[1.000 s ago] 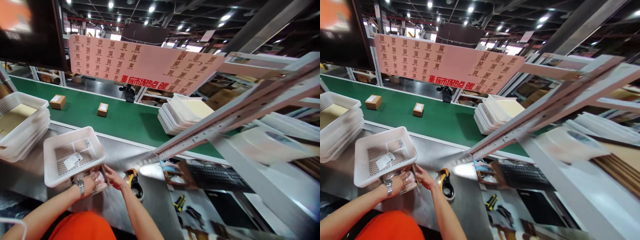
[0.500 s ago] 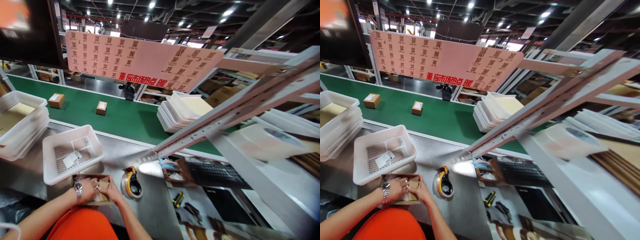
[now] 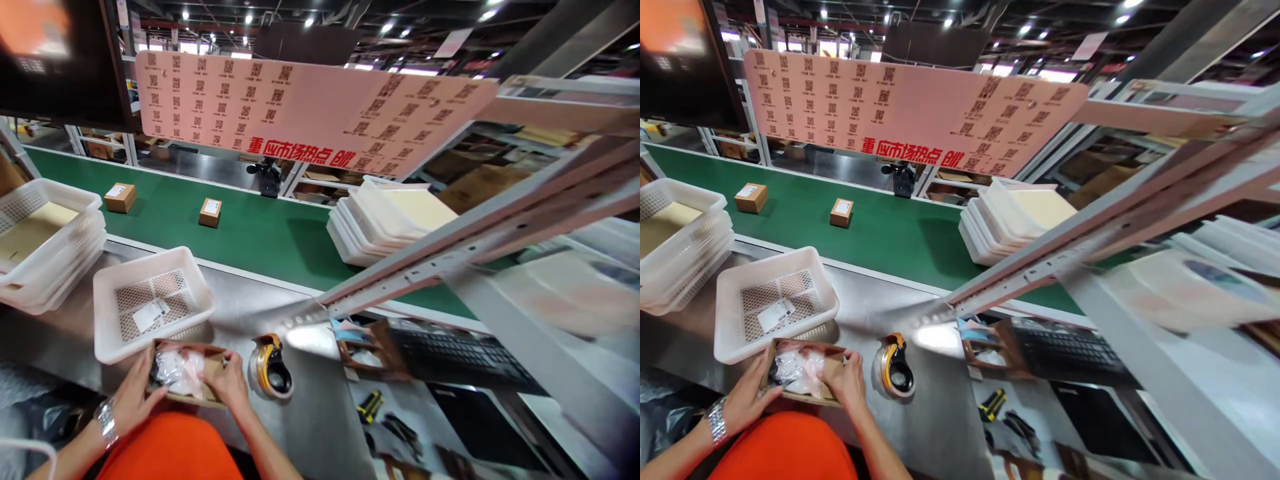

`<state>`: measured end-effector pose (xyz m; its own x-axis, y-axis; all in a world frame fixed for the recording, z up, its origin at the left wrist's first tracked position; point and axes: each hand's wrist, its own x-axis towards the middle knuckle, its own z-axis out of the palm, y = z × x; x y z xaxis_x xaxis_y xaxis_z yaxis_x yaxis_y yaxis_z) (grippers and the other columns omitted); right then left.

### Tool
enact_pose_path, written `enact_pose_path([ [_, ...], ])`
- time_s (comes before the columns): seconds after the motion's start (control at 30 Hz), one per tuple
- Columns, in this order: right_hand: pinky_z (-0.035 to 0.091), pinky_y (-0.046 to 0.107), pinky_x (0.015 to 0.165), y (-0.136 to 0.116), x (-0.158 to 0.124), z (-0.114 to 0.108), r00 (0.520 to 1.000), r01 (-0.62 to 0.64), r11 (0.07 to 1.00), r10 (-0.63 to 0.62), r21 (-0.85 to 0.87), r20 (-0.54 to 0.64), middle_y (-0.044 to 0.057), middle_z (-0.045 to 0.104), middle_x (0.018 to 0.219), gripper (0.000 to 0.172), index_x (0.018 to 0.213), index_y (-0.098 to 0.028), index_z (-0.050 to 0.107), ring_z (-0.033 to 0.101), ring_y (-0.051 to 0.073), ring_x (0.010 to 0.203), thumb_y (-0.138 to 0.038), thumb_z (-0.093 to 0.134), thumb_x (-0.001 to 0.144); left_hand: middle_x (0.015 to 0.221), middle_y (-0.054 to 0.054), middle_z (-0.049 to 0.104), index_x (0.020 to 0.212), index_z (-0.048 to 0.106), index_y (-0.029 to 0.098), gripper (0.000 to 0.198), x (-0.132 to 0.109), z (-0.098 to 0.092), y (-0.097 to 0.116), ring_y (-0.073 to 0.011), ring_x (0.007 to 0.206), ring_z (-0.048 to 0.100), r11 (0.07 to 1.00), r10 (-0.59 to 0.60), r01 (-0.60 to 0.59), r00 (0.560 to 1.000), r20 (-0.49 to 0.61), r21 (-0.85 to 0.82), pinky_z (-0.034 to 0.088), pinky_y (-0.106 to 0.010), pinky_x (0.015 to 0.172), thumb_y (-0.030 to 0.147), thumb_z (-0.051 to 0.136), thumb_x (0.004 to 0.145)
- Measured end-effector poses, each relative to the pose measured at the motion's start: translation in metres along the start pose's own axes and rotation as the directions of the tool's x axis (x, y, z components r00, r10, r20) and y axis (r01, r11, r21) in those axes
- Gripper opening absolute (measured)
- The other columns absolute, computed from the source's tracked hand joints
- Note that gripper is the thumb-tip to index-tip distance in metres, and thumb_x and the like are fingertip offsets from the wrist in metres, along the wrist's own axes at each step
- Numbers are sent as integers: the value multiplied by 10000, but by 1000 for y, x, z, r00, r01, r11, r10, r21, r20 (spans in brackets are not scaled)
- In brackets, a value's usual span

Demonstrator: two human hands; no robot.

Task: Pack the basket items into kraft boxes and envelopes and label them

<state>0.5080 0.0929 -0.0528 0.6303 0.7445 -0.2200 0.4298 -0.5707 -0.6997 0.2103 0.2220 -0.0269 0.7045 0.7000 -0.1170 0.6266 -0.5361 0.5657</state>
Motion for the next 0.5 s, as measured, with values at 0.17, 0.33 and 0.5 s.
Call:
enact_pose_path([
  [0.17,669,552,855,-7,-13,-10,974,195,949,-157,-246,166,105,800,867,222,884,-264,698,807,385,863,-461,799,900,1902,-245,214,1853,-19,161,1139,-3,19,-12,-409,1758,277,993,93,-84,991,97,-87,345,-588,1418,669,590,1035],
  [0.33,645,527,1137,-10,-5,-17,781,576,811,-509,-103,362,156,758,1525,423,1442,-279,731,742,352,1381,-297,586,1046,1854,-156,402,1863,43,243,919,12,12,6,-309,1692,453,987,50,-35,994,97,-155,406,-524,1400,542,485,1114],
  [0.5,581,533,1258,-19,13,-30,584,755,651,-611,-80,534,205,298,1890,774,1796,-216,338,566,364,1612,-161,482,1037,1858,-169,374,1857,128,192,938,34,21,35,-306,1720,391,996,9,2,993,118,-92,381,-557,1416,118,491,995],
])
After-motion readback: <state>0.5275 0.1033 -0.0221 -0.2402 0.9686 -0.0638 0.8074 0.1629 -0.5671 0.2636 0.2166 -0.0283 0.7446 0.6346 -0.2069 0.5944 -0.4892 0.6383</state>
